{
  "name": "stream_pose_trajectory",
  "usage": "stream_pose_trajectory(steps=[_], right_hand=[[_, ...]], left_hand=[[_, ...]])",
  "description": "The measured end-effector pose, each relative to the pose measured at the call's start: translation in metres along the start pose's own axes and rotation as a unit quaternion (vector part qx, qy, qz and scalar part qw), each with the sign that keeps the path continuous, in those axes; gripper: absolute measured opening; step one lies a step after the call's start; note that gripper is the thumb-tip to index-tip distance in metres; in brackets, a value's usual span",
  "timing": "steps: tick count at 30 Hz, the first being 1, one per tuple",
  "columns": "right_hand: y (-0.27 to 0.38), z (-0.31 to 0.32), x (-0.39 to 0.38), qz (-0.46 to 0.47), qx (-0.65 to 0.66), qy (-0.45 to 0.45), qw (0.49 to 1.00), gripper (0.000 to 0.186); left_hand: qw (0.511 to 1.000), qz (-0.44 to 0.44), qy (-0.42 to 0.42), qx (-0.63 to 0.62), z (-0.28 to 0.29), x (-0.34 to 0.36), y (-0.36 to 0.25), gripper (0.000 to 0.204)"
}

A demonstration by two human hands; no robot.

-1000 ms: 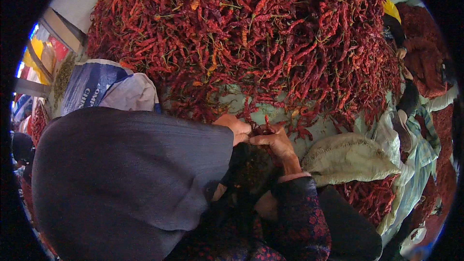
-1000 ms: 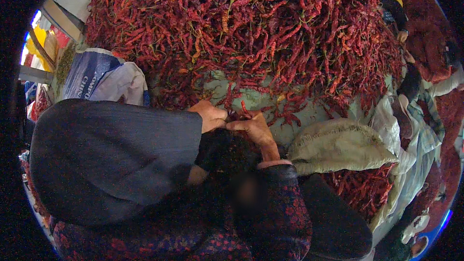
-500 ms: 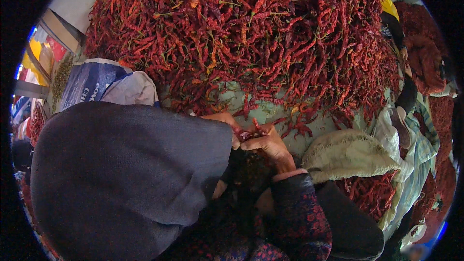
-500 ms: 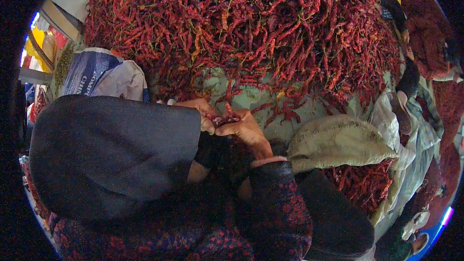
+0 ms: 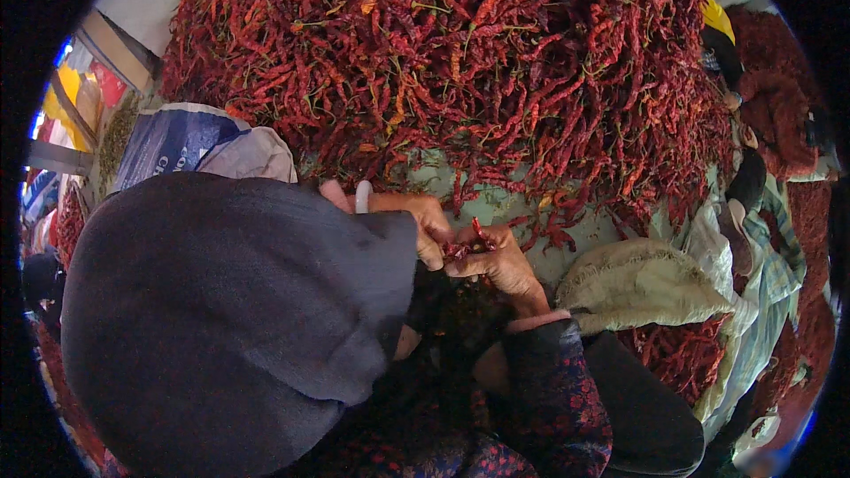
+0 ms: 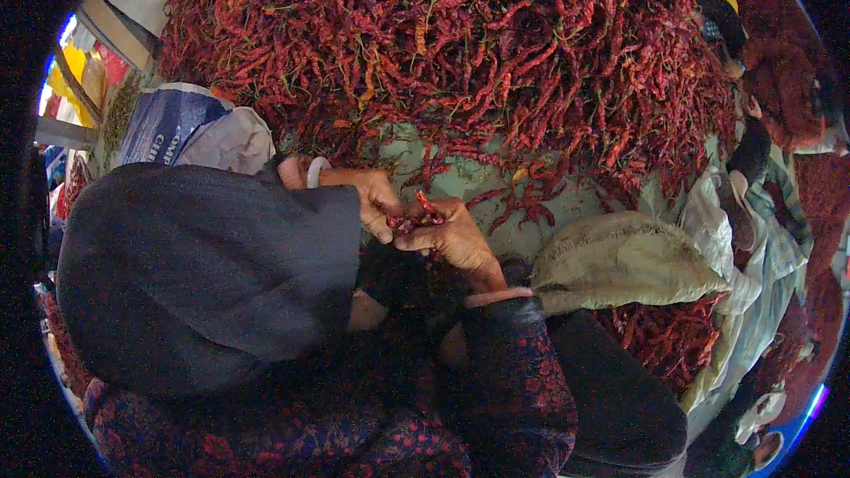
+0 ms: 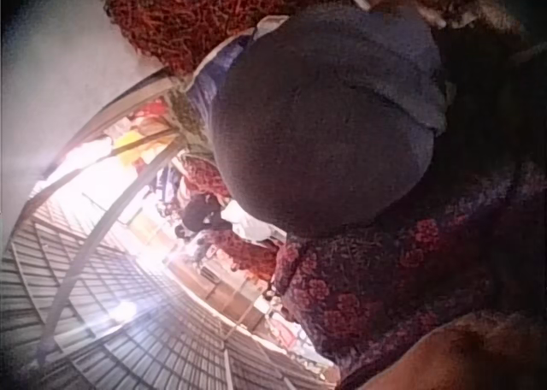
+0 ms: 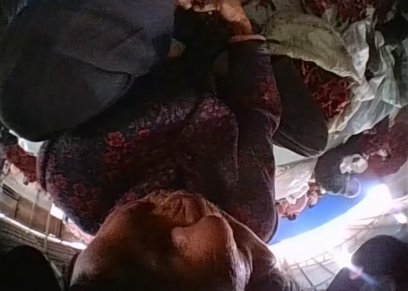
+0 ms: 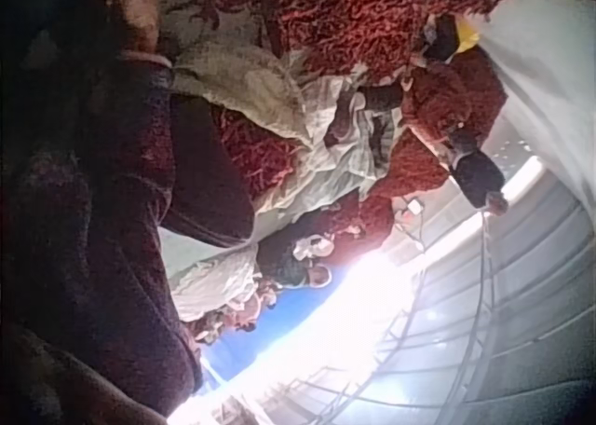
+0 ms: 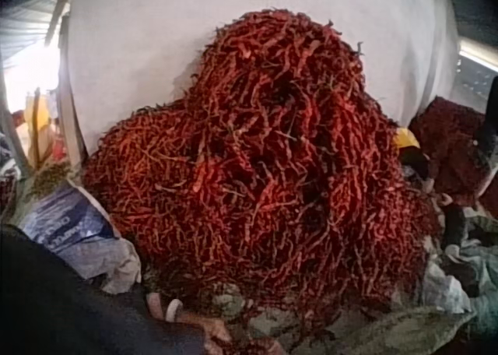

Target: The person sits on the floor and removes stems from dried red chili peppers by hand. They pick up individual peppers, pull off the stems, and place the peppers into a pile.

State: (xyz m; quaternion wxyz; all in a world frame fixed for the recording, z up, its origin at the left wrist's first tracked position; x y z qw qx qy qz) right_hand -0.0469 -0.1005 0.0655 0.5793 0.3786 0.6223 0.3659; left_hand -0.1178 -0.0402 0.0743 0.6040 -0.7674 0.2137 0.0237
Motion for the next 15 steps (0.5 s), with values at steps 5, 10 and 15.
stream_pose_trajectory(steps=[5,10,15], right_hand=[[0.016,-0.015,-0.007,-0.005,0.094,0.041,0.995,0.016],[0.019,-0.017,-0.006,0.039,0.193,0.027,0.98,0.014],[0.02,0.032,-0.009,0.124,0.372,-0.104,0.914,0.023]], left_hand=[[0.999,-0.011,-0.009,-0.046,-0.009,-0.014,-0.011,0.017],[1.0,-0.016,0.01,0.019,-0.024,-0.015,-0.01,0.018],[0.999,-0.026,0.016,-0.016,-0.047,0.016,0.029,0.02]])
Point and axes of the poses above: each hand's wrist, its own x-axis towards the middle knuckle, its own z-axis out of the back of the hand, y = z × x, the point moved 7 cm from there along x, towards the middle knuckle, and after that the axes turned 8 degrees about -x, right-handed, at the moved point
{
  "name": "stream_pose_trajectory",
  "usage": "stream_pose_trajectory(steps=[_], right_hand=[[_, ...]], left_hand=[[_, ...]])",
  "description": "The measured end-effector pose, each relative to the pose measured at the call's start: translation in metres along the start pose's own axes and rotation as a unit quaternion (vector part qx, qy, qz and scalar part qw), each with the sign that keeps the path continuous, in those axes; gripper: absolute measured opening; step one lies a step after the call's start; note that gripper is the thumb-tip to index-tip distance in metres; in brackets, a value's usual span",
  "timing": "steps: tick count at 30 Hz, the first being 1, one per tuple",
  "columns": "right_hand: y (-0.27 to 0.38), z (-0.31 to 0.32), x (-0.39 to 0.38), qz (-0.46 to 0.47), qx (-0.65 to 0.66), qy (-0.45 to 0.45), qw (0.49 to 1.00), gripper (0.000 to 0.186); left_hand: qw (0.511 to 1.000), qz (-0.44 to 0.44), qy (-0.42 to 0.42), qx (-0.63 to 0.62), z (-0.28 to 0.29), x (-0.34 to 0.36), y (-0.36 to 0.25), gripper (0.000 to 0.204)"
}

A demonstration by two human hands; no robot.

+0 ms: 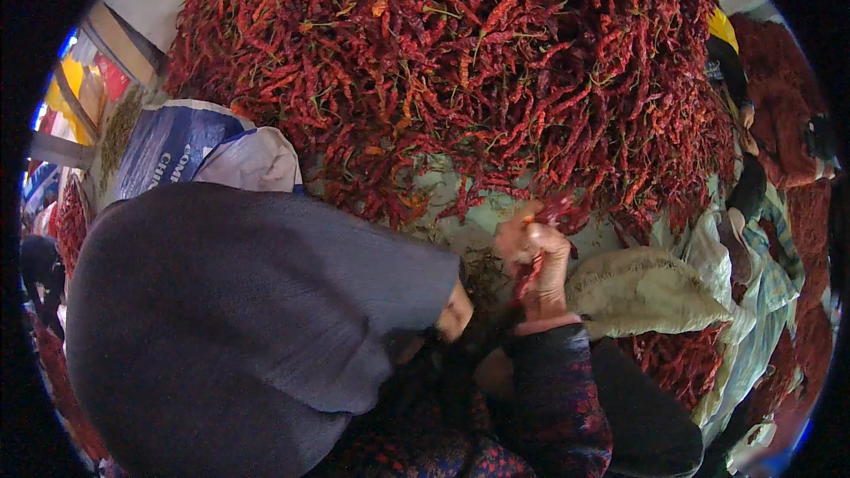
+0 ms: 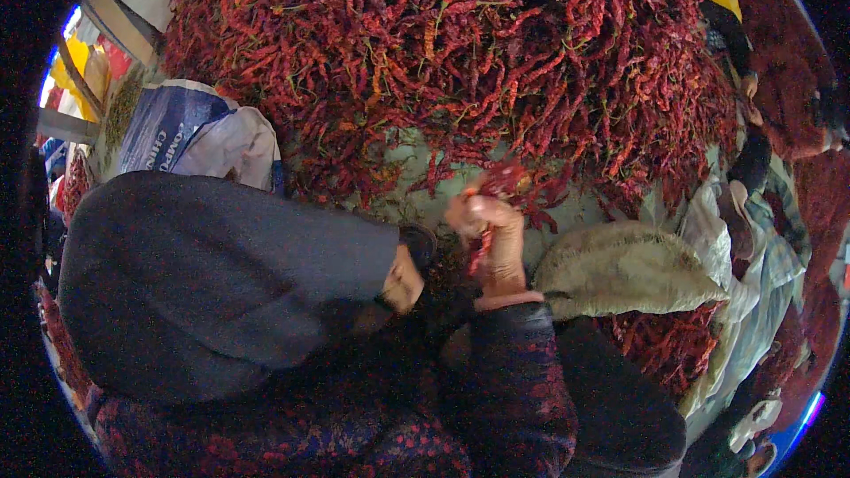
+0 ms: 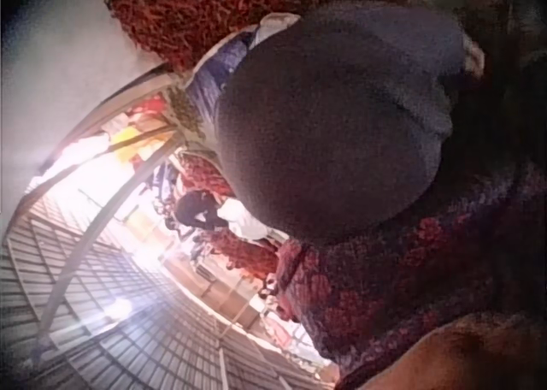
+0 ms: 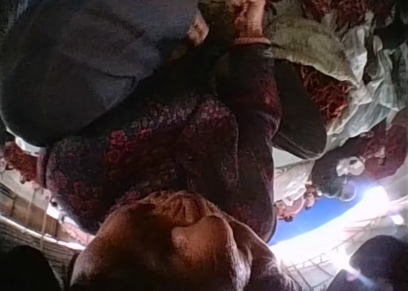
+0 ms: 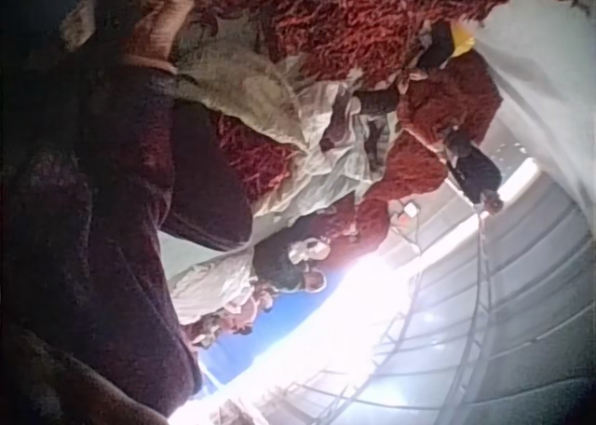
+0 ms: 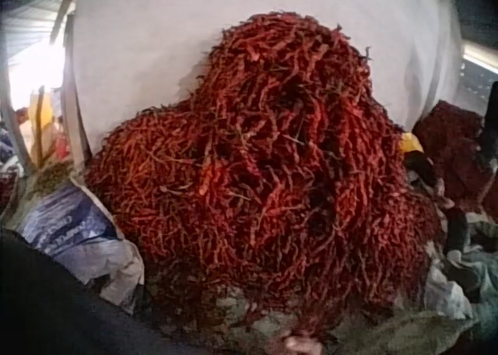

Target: The person sits on the floor and removes stems from dried red chili peppers by hand. They pick up individual peppers, pull off the stems, and place the peppers into a pile.

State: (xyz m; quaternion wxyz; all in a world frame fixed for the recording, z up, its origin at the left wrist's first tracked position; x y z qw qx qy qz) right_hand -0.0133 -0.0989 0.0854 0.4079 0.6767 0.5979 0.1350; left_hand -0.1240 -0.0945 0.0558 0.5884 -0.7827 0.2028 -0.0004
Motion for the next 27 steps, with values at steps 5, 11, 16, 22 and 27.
stream_pose_trajectory(steps=[5,11,16,22,27], right_hand=[[0.039,0.047,-0.002,0.07,0.15,0.001,0.986,0.02],[0.057,0.095,-0.007,0.109,-0.014,-0.149,0.983,0.016],[0.03,0.139,-0.03,0.008,-0.27,-0.378,0.886,0.009],[-0.005,0.18,-0.026,0.001,-0.564,-0.387,0.73,0.033],[-0.009,0.166,-0.012,0.018,-0.652,-0.37,0.661,0.04]], left_hand=[[0.993,0.0,0.072,0.094,-0.033,0.028,0.002,0.023],[0.98,-0.115,0.031,0.156,-0.037,0.033,0.038,0.032],[0.983,-0.146,-0.05,0.102,-0.024,0.041,0.031,0.029],[0.992,-0.065,-0.106,0.022,-0.015,0.043,0.047,0.023],[0.991,-0.051,-0.124,0.013,-0.013,0.042,0.049,0.02]])
Point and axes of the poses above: each hand's wrist, its own x-axis towards the middle knuckle, its own z-axis out of the back of the hand, y = z × x, the point moved 7 cm from there along x, towards the middle knuckle, and after that the axes turned 8 degrees about -x, right-handed, at the moved point
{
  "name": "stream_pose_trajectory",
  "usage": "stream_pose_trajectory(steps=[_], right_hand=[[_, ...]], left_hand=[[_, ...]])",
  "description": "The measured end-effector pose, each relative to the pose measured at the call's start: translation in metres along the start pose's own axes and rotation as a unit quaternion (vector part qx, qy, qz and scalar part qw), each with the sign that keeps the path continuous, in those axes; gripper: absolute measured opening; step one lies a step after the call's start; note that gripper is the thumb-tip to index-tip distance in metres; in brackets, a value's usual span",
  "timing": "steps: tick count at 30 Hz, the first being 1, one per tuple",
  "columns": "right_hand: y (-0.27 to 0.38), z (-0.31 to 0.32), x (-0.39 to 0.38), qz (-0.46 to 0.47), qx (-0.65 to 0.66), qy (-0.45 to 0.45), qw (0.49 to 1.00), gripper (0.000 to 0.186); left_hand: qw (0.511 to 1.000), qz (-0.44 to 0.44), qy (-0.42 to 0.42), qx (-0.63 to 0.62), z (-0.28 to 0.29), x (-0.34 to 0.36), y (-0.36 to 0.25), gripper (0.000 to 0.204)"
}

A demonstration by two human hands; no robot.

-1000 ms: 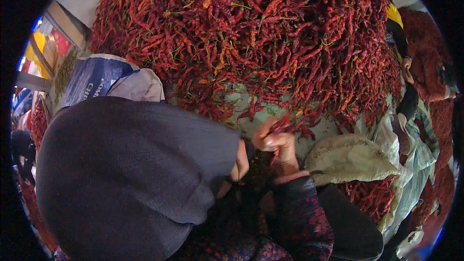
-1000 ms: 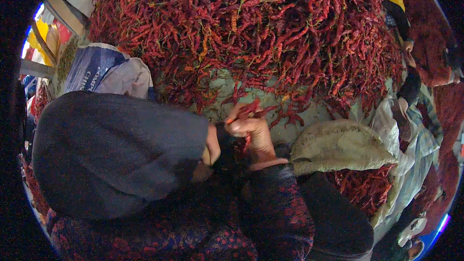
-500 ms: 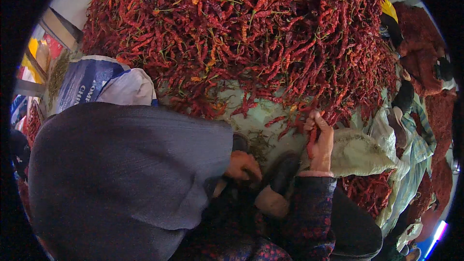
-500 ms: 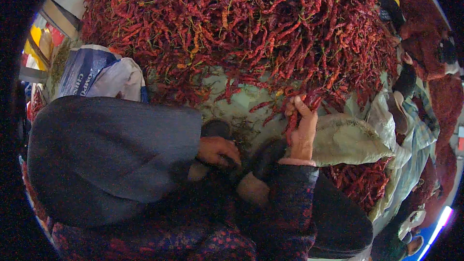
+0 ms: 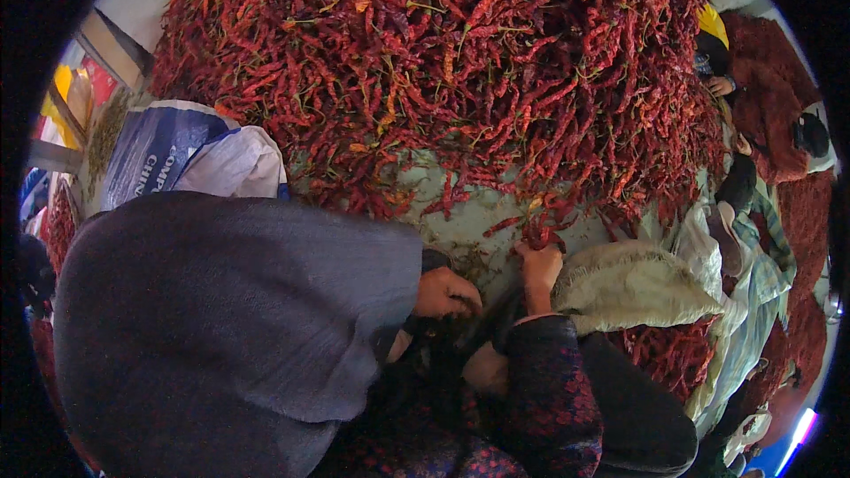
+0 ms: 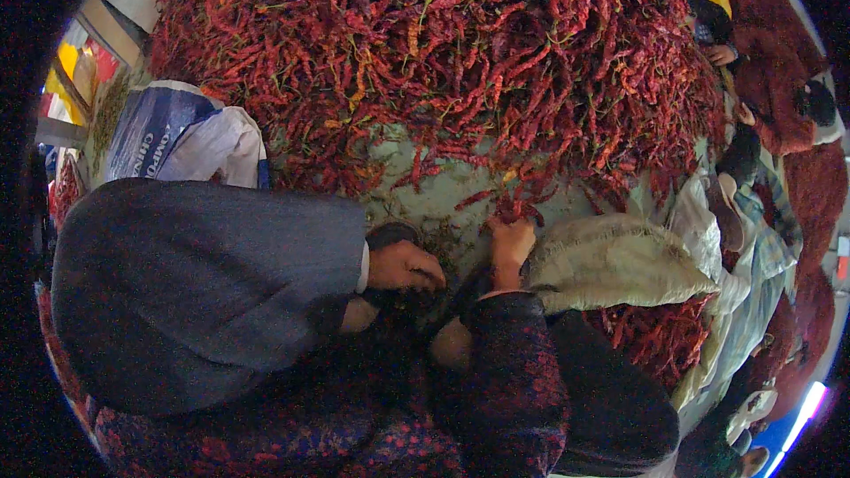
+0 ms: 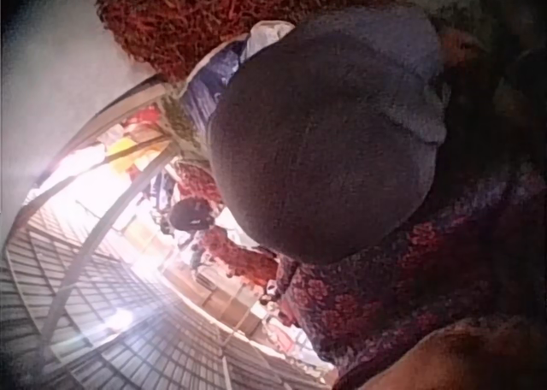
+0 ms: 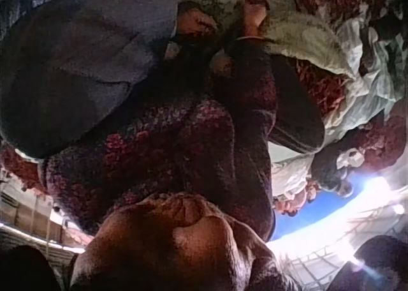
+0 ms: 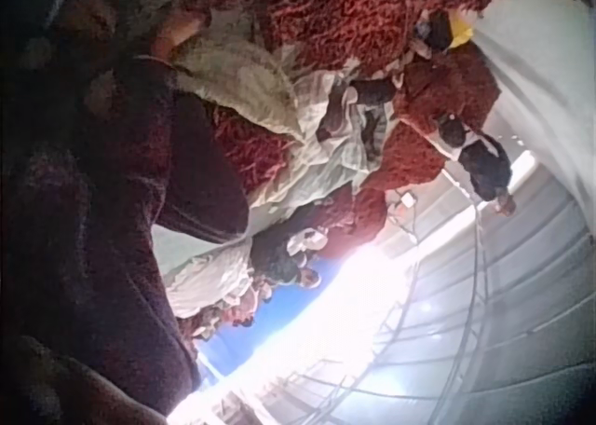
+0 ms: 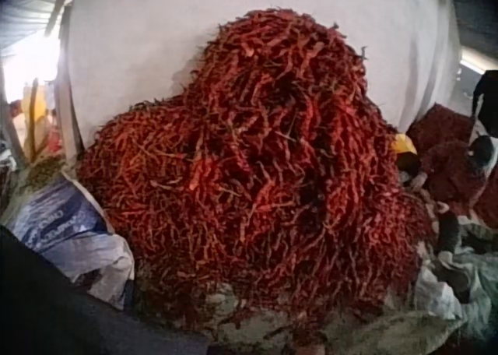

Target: The person sits on the floor and removes stems from dried red chili peppers by hand. They pick up individual peppers, pull off the stems, and place the peppers into a pile.

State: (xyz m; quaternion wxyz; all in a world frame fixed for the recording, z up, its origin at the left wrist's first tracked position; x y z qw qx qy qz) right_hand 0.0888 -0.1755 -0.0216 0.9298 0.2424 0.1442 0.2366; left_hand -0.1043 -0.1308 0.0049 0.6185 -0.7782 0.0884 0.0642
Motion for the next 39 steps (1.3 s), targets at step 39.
stream_pose_trajectory(steps=[39], right_hand=[[0.078,0.024,-0.029,-0.056,0.419,0.26,0.868,0.027]], left_hand=[[0.947,0.013,-0.225,-0.229,0.089,0.02,-0.036,0.038]])
Point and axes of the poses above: each hand's wrist, its own x-axis towards the middle knuckle, its own z-axis out of the back of the hand, y = z × x, the point moved 7 cm from there along x, towards the middle knuckle, and after that the axes turned 8 degrees about -x, right-handed, at the moved point
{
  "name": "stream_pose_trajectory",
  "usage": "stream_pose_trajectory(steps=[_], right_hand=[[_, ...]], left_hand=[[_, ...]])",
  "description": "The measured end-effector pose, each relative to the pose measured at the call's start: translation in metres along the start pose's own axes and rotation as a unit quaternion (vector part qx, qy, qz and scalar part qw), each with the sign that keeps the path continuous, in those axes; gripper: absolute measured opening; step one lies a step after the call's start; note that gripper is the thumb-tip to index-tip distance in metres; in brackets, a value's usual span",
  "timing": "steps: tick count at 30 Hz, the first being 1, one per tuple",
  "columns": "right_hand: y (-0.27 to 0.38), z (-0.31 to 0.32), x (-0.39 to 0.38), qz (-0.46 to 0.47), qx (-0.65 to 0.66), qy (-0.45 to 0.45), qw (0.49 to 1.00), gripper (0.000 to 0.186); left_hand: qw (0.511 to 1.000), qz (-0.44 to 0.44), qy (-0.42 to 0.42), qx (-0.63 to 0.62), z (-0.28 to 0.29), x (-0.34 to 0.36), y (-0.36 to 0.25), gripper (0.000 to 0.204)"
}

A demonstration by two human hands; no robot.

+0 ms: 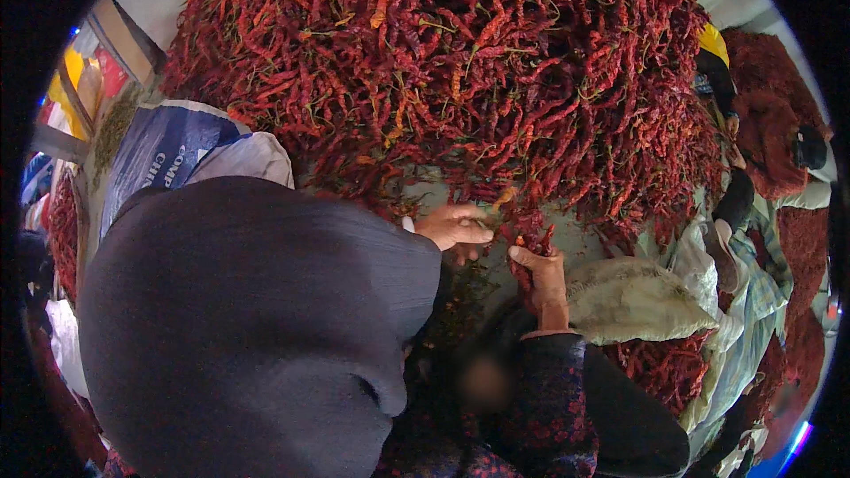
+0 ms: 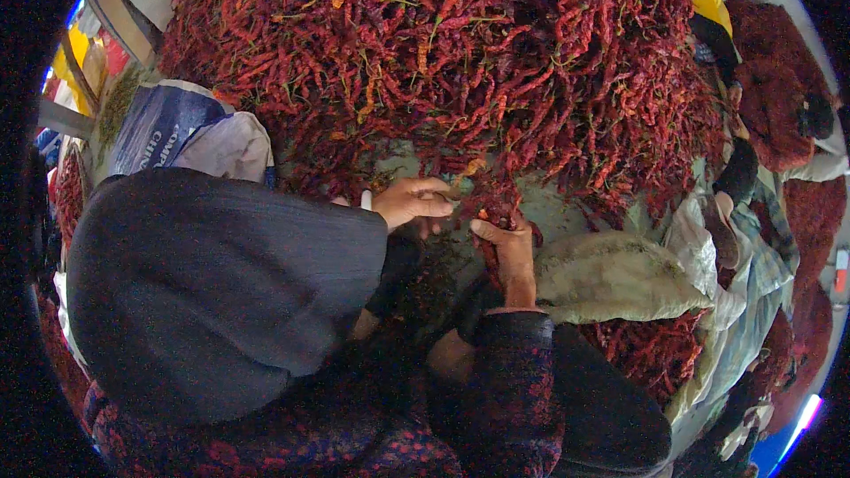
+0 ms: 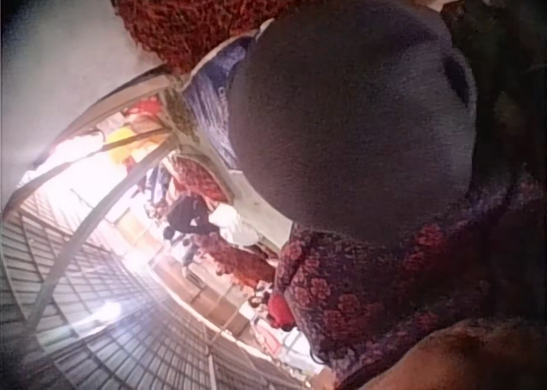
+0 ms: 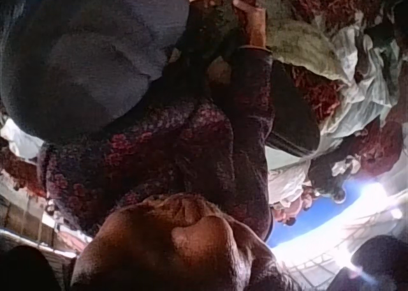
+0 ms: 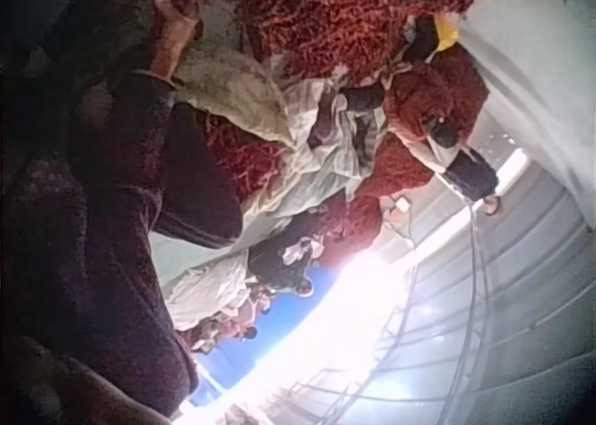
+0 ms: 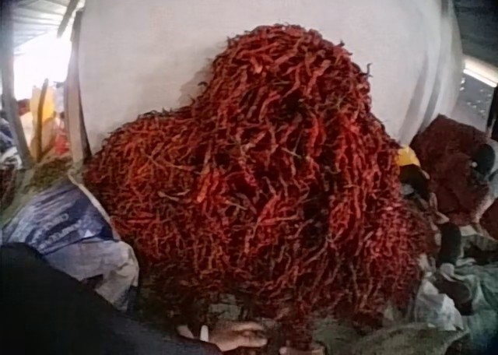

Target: The person sits on the floor and removes stems from dried red chili peppers by hand. They pick up individual peppers, pull off the stems, and place the peppers into a pile.

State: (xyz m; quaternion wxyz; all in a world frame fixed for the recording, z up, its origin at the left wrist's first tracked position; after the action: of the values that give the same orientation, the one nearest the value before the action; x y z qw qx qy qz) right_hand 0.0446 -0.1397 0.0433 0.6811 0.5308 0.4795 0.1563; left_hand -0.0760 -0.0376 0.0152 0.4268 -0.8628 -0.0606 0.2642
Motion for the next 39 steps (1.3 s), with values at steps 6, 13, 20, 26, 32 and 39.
stream_pose_trajectory(steps=[6,13,20,26,32,39], right_hand=[[-0.002,-0.019,0.001,0.048,-0.037,0.058,0.996,0.027],[-0.018,0.005,0.013,0.022,0.1,-0.031,0.994,0.021],[-0.031,0.013,0.014,-0.029,0.229,-0.001,0.973,0.022],[-0.026,-0.012,0.009,-0.046,0.114,0.024,0.992,0.03],[-0.016,-0.031,0.003,-0.046,0.048,0.066,0.996,0.032],[-0.018,-0.042,0.002,-0.044,0.04,0.106,0.993,0.027]], left_hand=[[0.997,-0.036,-0.051,-0.044,0.003,0.007,0.006,0.023],[0.976,-0.034,-0.08,-0.198,0.01,0.007,0.005,0.014],[0.952,-0.117,-0.023,-0.28,0.023,0.0,-0.019,0.01],[0.989,-0.129,-0.009,0.07,0.0,-0.01,-0.021,0.012],[0.93,-0.287,-0.026,0.226,-0.006,-0.012,-0.028,0.012],[0.988,-0.085,-0.108,0.071,0.0,-0.018,-0.018,0.01]])
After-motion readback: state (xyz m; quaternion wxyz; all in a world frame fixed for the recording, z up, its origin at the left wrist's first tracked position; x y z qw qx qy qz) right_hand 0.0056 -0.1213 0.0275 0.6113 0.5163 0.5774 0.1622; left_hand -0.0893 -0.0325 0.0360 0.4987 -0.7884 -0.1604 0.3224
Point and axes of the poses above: each hand's wrist, its own x-axis towards the middle knuckle, its own z-axis out of the back of the hand, y = z × x, the point moved 7 cm from there along x, towards the middle knuckle, and after that the axes turned 8 degrees about -x, right-handed, at the moved point
